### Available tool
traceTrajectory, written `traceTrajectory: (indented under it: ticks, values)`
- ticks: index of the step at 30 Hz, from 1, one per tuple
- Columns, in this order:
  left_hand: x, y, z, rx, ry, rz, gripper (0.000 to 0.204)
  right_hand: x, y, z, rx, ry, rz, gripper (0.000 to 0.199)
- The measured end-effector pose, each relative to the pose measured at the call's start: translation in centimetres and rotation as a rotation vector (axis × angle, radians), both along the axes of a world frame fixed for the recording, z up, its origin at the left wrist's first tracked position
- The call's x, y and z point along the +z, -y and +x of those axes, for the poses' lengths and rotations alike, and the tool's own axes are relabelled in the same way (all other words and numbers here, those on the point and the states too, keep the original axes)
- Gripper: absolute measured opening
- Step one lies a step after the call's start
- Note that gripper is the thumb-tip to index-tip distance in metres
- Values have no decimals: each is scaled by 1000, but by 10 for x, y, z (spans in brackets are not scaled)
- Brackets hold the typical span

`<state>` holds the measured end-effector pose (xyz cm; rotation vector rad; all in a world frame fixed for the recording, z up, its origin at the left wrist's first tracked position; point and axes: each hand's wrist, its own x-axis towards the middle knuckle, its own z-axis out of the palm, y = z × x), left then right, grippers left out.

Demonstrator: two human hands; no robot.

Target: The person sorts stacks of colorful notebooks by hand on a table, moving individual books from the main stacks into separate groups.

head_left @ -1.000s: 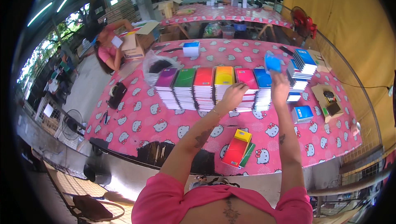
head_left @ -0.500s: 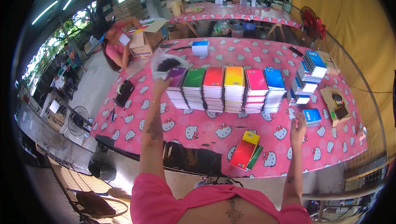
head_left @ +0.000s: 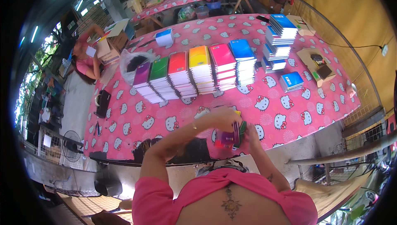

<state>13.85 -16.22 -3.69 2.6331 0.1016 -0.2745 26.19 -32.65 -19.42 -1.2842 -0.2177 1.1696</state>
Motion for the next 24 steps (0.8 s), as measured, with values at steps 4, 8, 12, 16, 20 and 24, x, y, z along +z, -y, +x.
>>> traceTrajectory:
  ticks: [4, 8, 12, 16, 20, 24]
  values:
    - [-53, 15, 2, 46, 740, 517, 47, 19, 15, -5, 72, -347, 292, 39]
    - [-127, 19, -49, 819, 233, -672, 64, 26, -2, -4, 99, -293, 112, 39]
    - [-142, 41, -35, 1140, 269, -859, 45, 36, -32, -12, 74, -203, -106, 40]
    - [-104, 65, -62, 1173, 457, -1295, 60, 48, -33, -15, 97, 134, -98, 43]
    - [-98, 77, -113, 876, 579, -694, 80, 78, -16, 2, 315, -234, 139, 52]
    - [-79, 92, -105, 283, 691, 367, 77, 54, -4, 17, 444, -344, -38, 45]
